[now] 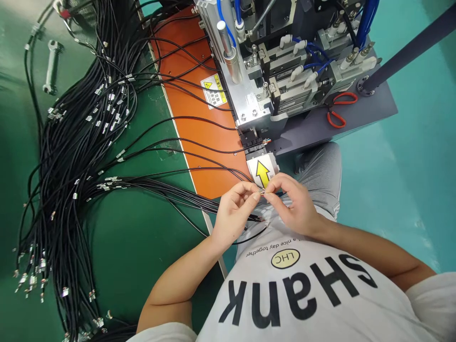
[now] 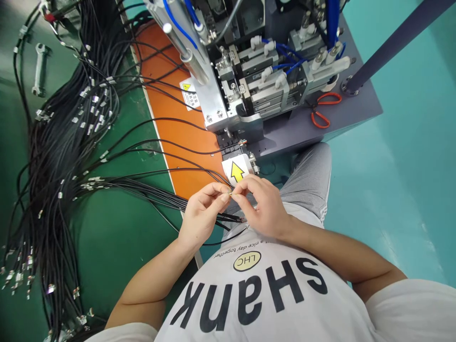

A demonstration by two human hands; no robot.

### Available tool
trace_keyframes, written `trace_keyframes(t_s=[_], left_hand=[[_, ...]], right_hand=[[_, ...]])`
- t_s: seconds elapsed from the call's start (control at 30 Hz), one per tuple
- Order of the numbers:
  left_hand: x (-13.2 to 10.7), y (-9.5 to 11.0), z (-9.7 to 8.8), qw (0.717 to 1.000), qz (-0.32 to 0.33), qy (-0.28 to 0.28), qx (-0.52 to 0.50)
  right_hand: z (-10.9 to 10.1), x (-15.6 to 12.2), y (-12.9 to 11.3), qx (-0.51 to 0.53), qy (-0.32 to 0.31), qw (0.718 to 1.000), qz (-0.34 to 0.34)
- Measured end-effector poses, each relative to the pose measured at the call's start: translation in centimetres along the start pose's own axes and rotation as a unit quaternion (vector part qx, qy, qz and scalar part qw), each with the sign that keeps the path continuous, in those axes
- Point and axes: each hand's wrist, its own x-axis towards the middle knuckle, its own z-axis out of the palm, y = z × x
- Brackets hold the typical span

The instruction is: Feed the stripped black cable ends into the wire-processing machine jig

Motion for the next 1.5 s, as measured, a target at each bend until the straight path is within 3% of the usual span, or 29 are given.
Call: trace_keyframes(t_s=[0.13, 0.3, 0.43, 0.6, 0.77, 0.9, 1.0, 1.1, 1.3, 1.5], left_hand=[[0.0, 0.1, -0.1, 1.000, -0.007, 0.001, 0.005], [0.0, 0.2, -0.1, 1.000, 0.004, 0.004, 0.001], [0.0, 0.1, -0.1, 1.000, 0.010, 0.007, -0.009], [-0.1, 0.4, 0.0, 1.000, 0.019, 0.017, -0.006], [-0.3, 0.3, 0.4, 0.998, 0.064, 0.027, -0.011], [-0.4, -0.1, 0.7, 0.990, 0.130, 0.055, 0.009], [-0.6, -0.2, 0.9, 0.988, 0.143, 0.053, 0.026], [-0.7, -0.2, 0.9, 0.985, 0.154, 0.049, 0.063], [-0.7, -0.6, 0.6, 0.961, 0.240, 0.059, 0.123], [-0.3, -0.6, 0.3, 0.966, 0.235, 0.026, 0.101]], right_hand=[[-0.7, 0.4, -0.1, 0.015, 0.012, 0.999, 0.045], [-0.4, 0.4, -0.3, 0.022, -0.010, 0.999, 0.024], [0.3, 0.3, -0.3, 0.041, 0.020, 0.999, 0.006], [0.7, 0.4, -0.4, 0.037, 0.056, 0.998, 0.018], [0.8, 0.4, -0.5, 0.072, 0.038, 0.995, 0.053], [0.8, 0.5, -0.5, 0.208, -0.016, 0.966, 0.153], [0.6, 0.7, -0.6, 0.287, -0.052, 0.935, 0.202], [0.6, 0.7, -0.8, 0.310, -0.059, 0.922, 0.223], [0.5, 0.3, -0.8, 0.347, -0.090, 0.900, 0.247], [0.4, 0.1, -0.6, 0.384, -0.123, 0.869, 0.286]])
